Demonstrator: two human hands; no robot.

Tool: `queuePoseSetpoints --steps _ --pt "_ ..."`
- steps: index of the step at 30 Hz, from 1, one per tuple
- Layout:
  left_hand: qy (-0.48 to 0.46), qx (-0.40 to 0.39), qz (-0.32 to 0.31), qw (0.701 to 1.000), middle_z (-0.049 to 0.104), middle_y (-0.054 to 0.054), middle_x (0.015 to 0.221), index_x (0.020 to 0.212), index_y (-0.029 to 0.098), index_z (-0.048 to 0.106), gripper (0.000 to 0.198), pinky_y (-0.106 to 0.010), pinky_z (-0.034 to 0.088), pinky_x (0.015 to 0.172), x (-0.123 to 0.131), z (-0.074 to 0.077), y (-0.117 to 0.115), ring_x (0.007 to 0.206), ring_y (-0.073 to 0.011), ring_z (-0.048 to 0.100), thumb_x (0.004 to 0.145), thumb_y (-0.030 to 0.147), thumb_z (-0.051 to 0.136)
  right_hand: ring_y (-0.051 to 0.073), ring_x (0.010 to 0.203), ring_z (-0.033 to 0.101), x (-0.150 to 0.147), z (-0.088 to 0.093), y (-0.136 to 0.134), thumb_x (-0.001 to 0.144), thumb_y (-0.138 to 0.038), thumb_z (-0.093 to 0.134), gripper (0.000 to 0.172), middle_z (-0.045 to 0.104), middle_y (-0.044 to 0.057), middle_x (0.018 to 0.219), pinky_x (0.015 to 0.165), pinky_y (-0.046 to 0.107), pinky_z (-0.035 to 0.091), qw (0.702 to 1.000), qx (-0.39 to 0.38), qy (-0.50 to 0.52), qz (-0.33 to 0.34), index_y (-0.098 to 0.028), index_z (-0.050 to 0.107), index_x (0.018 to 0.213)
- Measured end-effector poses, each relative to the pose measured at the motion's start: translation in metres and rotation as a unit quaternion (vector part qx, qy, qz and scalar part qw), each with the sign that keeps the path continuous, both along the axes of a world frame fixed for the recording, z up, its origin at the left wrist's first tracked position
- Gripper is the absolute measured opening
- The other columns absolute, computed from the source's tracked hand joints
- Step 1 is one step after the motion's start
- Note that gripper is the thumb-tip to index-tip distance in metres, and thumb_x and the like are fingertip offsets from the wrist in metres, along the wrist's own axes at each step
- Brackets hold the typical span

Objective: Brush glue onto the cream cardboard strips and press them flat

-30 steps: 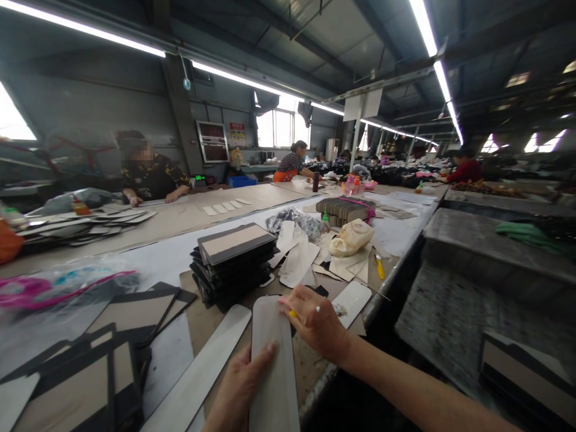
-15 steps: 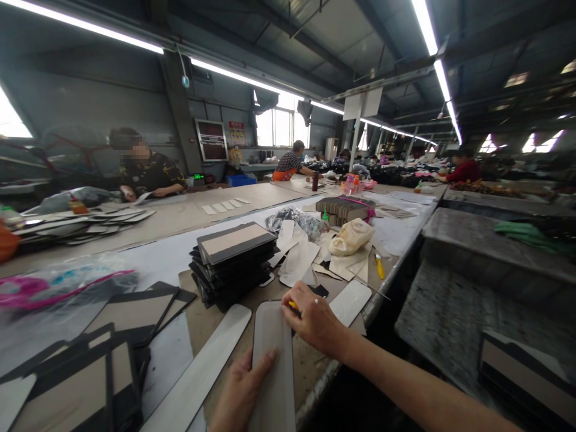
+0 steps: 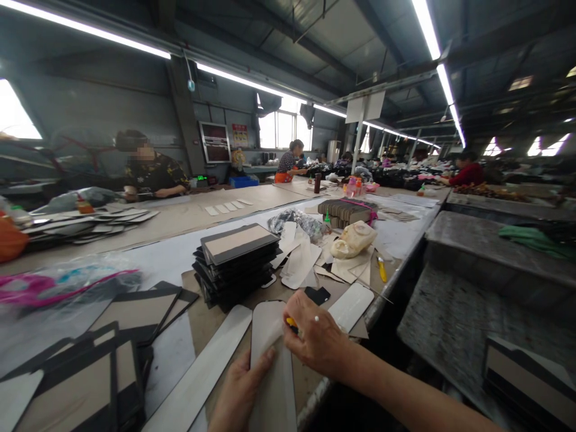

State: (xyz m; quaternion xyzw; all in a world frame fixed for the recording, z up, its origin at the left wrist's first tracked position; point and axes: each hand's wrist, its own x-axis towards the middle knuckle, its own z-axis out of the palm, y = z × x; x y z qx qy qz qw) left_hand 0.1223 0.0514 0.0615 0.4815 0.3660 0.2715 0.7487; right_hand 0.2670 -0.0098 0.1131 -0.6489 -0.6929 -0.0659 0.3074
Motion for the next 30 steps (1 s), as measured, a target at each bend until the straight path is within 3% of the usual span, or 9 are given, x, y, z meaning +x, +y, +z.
queuePoseSetpoints --steps 8,11,14,17,22,24,27,30 --pt "-0.024 -0.029 -0.035 0.999 0.072 -0.009 0.085 0.112 0.009 0.057 0.065 -0.031 0.051 0.063 0.002 0.008 -0.007 0.082 -0.0289 0.066 0.061 0.045 0.073 0.015 0.069 0.050 -0.013 0.001 -0.019 0.070 -0.006 0.046 0.018 0.052 0.000 0.072 0.062 0.025 0.037 0.999 0.043 0.003 -0.002 -0.021 0.042 0.078" --pt "-0.008 -0.022 -0.030 0.999 0.072 -0.010 0.082 0.104 0.009 0.060 0.058 -0.030 0.050 0.059 0.003 0.008 -0.008 0.082 -0.0297 0.065 0.060 0.045 0.073 0.016 0.072 0.050 -0.016 0.004 -0.027 0.069 -0.004 0.047 0.020 0.053 0.001 0.075 0.063 0.025 0.037 0.997 0.040 -0.041 0.043 -0.021 0.043 0.079" --pt "-0.026 -0.010 -0.033 0.999 0.071 -0.010 0.085 0.095 0.011 0.063 0.051 -0.029 0.050 0.059 0.003 0.006 -0.008 0.083 -0.0287 0.065 0.060 0.046 0.073 0.016 0.075 0.051 -0.012 0.009 -0.030 0.071 -0.004 0.047 0.020 0.055 0.002 0.078 0.066 0.025 0.039 0.999 0.029 -0.011 0.031 -0.020 0.045 0.083" --pt "-0.033 -0.007 -0.033 0.999 0.071 -0.009 0.082 0.095 0.012 0.063 0.048 -0.029 0.050 0.063 0.003 0.004 -0.009 0.080 -0.0261 0.065 0.061 0.044 0.072 0.015 0.076 0.053 -0.008 0.016 -0.032 0.074 -0.006 0.047 0.017 0.056 0.003 0.080 0.068 0.024 0.040 0.999 -0.015 0.040 0.014 -0.019 0.048 0.084" --pt "-0.061 0.018 -0.023 0.998 0.070 -0.007 0.076 0.078 0.013 0.066 0.038 -0.028 0.049 0.063 0.003 0.005 -0.011 0.073 -0.0248 0.064 0.053 0.039 0.077 0.015 0.078 0.055 -0.013 0.028 -0.041 0.079 -0.012 0.052 0.010 0.062 0.002 0.081 0.070 0.022 0.040 0.982 -0.139 0.021 0.128 -0.020 0.057 0.083" --pt "-0.062 0.010 -0.025 0.998 0.070 -0.008 0.074 0.080 0.013 0.065 0.041 -0.027 0.048 0.059 0.003 0.007 -0.011 0.068 -0.0233 0.063 0.055 0.043 0.076 0.015 0.077 0.056 -0.011 0.033 -0.044 0.083 -0.019 0.052 0.007 0.062 0.002 0.080 0.069 0.022 0.040 0.978 -0.152 0.021 0.140 -0.020 0.059 0.083" --pt "-0.059 -0.021 -0.024 0.998 0.070 -0.008 0.072 0.092 0.011 0.063 0.052 -0.028 0.048 0.056 0.001 0.010 -0.013 0.064 -0.0226 0.063 0.057 0.048 0.075 0.013 0.067 0.053 -0.002 0.044 -0.043 0.089 -0.026 0.044 0.018 0.059 0.002 0.074 0.062 0.022 0.039 0.989 -0.101 0.061 0.094 -0.019 0.057 0.080" --pt "-0.060 -0.046 -0.016 0.997 0.069 -0.007 0.070 0.095 0.011 0.061 0.055 -0.028 0.049 0.057 -0.001 0.013 -0.014 0.060 -0.0204 0.062 0.056 0.046 0.076 0.010 0.055 0.046 0.006 0.064 -0.041 0.092 -0.033 0.038 0.027 0.051 -0.001 0.062 0.054 0.022 0.036 0.992 0.024 0.116 0.037 -0.019 0.052 0.073"
